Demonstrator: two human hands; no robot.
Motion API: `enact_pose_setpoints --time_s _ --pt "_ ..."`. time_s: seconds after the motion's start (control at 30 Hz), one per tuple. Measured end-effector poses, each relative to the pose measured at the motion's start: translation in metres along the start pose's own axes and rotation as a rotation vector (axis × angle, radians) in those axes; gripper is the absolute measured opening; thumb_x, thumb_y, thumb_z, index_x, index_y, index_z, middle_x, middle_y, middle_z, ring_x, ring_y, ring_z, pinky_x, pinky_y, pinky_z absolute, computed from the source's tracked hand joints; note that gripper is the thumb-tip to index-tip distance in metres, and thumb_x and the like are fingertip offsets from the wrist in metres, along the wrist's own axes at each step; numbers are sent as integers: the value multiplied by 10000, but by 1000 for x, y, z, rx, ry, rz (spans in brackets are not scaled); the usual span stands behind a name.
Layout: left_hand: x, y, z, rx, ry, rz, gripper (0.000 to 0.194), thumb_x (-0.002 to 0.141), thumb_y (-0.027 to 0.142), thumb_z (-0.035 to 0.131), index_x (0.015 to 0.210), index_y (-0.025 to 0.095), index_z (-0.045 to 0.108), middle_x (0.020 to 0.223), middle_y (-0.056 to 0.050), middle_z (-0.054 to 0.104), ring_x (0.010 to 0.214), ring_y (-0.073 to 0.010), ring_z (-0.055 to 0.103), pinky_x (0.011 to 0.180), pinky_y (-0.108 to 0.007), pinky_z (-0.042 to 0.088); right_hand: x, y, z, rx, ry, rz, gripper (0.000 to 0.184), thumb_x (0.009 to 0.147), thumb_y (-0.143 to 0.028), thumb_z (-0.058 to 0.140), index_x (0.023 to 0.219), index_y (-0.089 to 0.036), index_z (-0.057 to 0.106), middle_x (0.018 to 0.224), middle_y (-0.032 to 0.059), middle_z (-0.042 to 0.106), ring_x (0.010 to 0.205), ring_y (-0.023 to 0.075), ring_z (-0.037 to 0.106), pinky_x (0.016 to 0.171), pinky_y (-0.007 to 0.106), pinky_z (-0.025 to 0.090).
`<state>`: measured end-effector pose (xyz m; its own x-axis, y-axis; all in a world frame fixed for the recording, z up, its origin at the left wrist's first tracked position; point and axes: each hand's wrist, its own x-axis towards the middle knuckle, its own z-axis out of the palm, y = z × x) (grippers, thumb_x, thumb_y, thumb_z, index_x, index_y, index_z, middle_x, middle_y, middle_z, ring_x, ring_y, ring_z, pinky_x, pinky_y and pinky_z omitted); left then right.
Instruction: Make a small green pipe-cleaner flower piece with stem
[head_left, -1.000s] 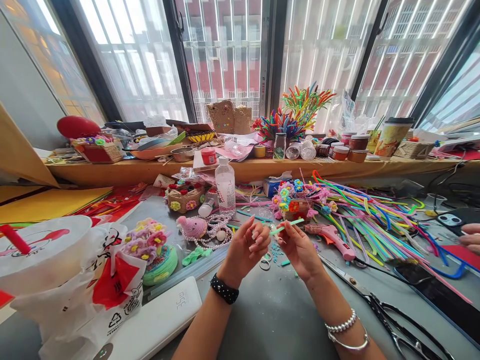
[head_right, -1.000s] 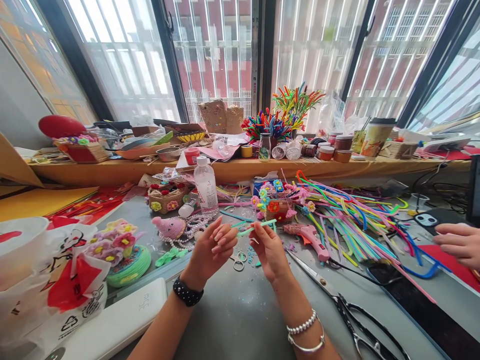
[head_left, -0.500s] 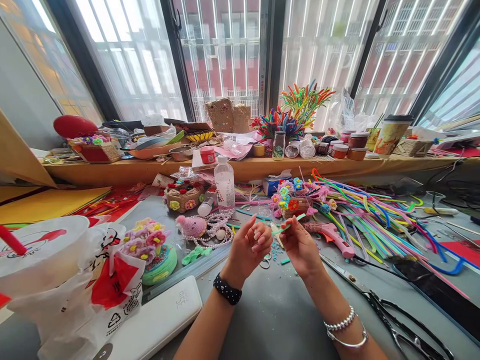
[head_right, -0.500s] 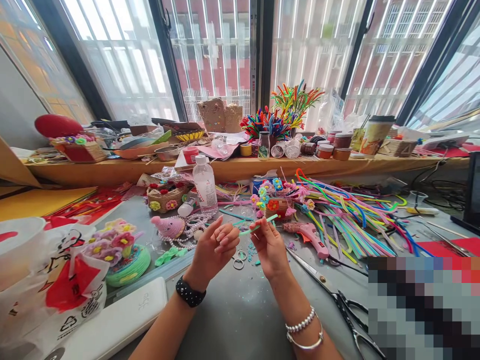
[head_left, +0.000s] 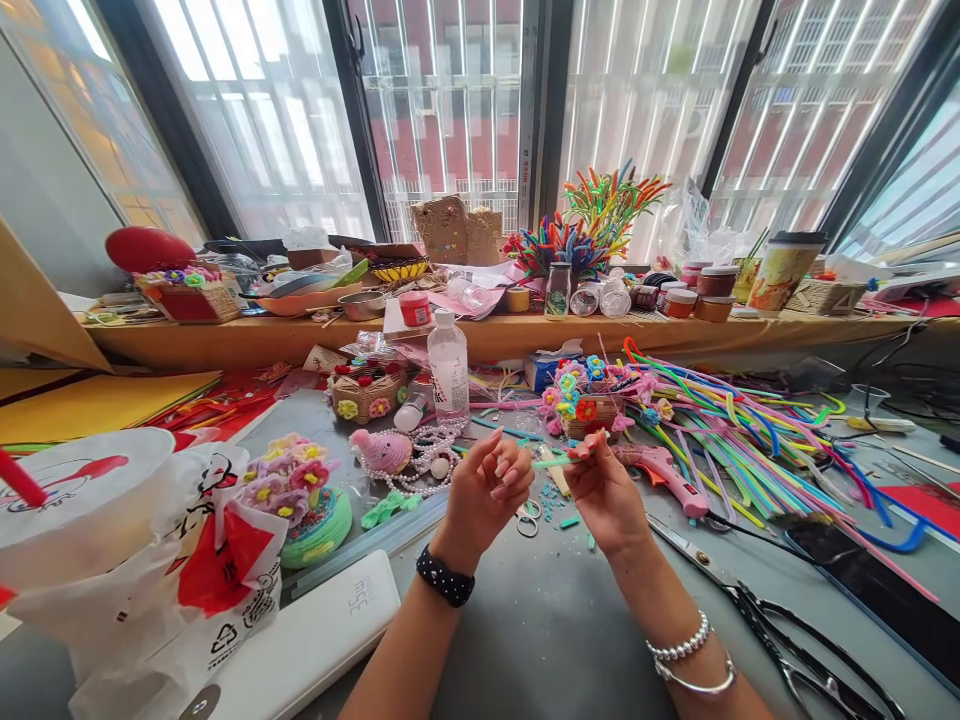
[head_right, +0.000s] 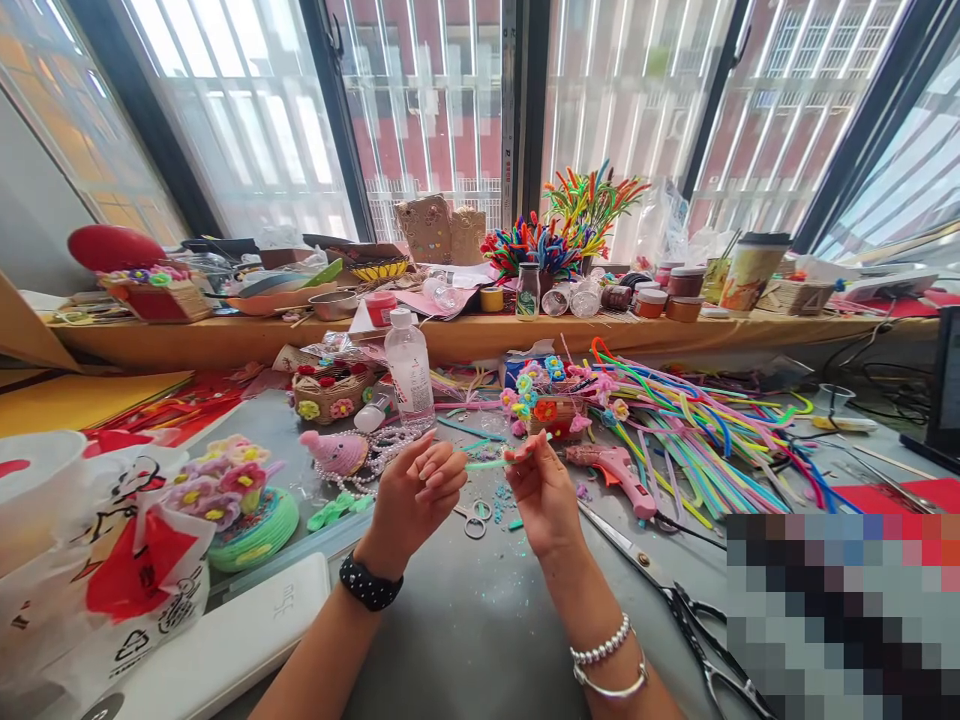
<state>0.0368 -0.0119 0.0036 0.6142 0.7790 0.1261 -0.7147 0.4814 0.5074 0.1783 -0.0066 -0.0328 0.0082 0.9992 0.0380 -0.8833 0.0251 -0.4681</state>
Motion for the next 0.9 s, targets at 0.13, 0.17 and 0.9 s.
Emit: enact_pose_setpoints --time_s 0.13,0.17,0.9 --pt "0 0 -1 15 10 5 349 791 277 373 486 112 418 458 21 334 359 -27 273 328 -127 213 2 1 -1 -19 60 -28 123 599 -244 671 632 -162 585 596 -30 592 620 75 573 514 134 452" --pt "0 -1 -1 19 13 11 348 790 277 375 489 111 429 462 17 351 359 -28 290 325 -127 223 2 1 -2 -39 85 -24 111 621 -246 653 644 -157 592 623 -15 607 625 77 576 521 136 456" --pt "-1 9 1 219 180 379 270 782 253 413 916 130 611 1066 -74 565 1060 -204 454 915 -317 349 8 -5 -12 -221 313 16 87 661 -203 544 731 -158 569 773 27 634 626 95 589 506 160 476"
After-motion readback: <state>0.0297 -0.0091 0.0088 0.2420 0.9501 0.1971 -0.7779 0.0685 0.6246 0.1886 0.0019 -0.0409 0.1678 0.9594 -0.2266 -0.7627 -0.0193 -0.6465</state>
